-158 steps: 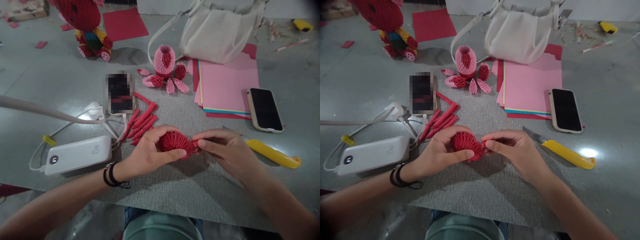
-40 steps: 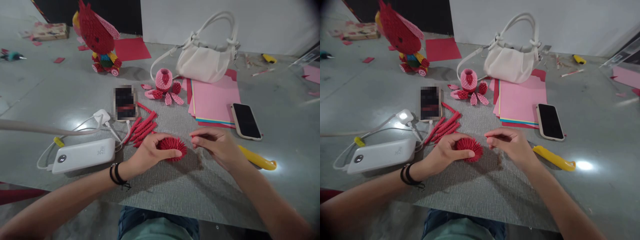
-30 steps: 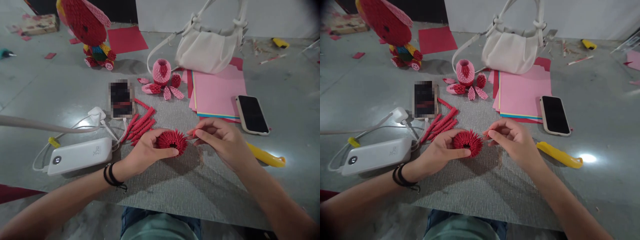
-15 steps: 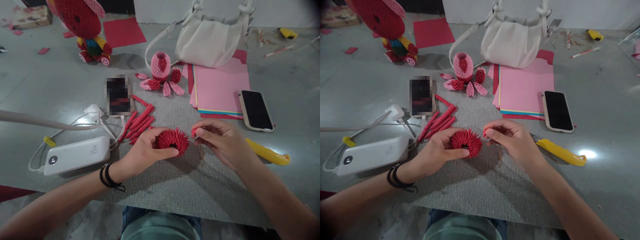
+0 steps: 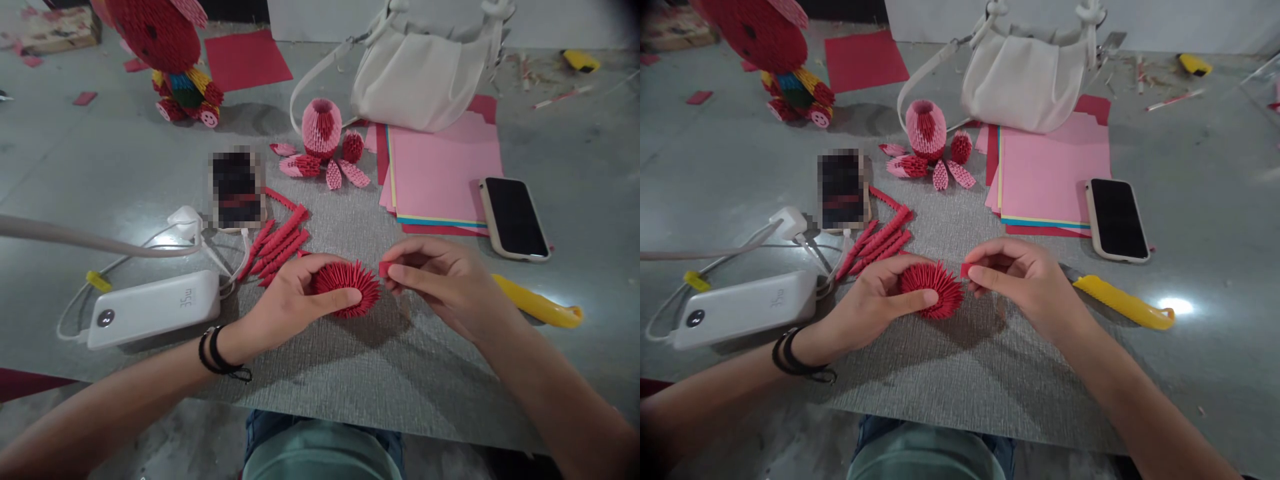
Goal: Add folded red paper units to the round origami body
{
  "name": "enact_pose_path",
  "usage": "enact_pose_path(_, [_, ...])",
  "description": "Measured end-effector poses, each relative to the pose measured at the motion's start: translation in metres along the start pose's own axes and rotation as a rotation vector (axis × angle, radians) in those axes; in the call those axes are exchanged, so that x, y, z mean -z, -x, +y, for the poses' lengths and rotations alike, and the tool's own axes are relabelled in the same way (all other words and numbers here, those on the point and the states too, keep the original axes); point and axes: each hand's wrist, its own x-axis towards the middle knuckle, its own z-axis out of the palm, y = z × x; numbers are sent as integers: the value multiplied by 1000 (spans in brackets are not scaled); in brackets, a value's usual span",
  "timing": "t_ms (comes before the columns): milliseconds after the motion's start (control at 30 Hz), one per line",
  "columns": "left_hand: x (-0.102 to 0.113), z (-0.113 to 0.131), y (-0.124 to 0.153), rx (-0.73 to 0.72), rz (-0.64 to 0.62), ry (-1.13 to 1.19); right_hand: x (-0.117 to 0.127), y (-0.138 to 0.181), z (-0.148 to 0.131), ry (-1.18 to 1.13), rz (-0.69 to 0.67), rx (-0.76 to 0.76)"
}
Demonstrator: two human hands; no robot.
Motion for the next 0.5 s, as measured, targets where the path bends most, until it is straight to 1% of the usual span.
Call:
enact_pose_path(200, [-1,6,3,-19,-11,-126,-4,0,-3,-39,-76,-92])
enact_pose_path(400, [-2,11,4,-8,-63,-118,-6,0,-1,-94,-123,-160])
enact_pose_path(500, [-2,12,4,-5,-67,-117,-6,0,-1,-106,-131,-192])
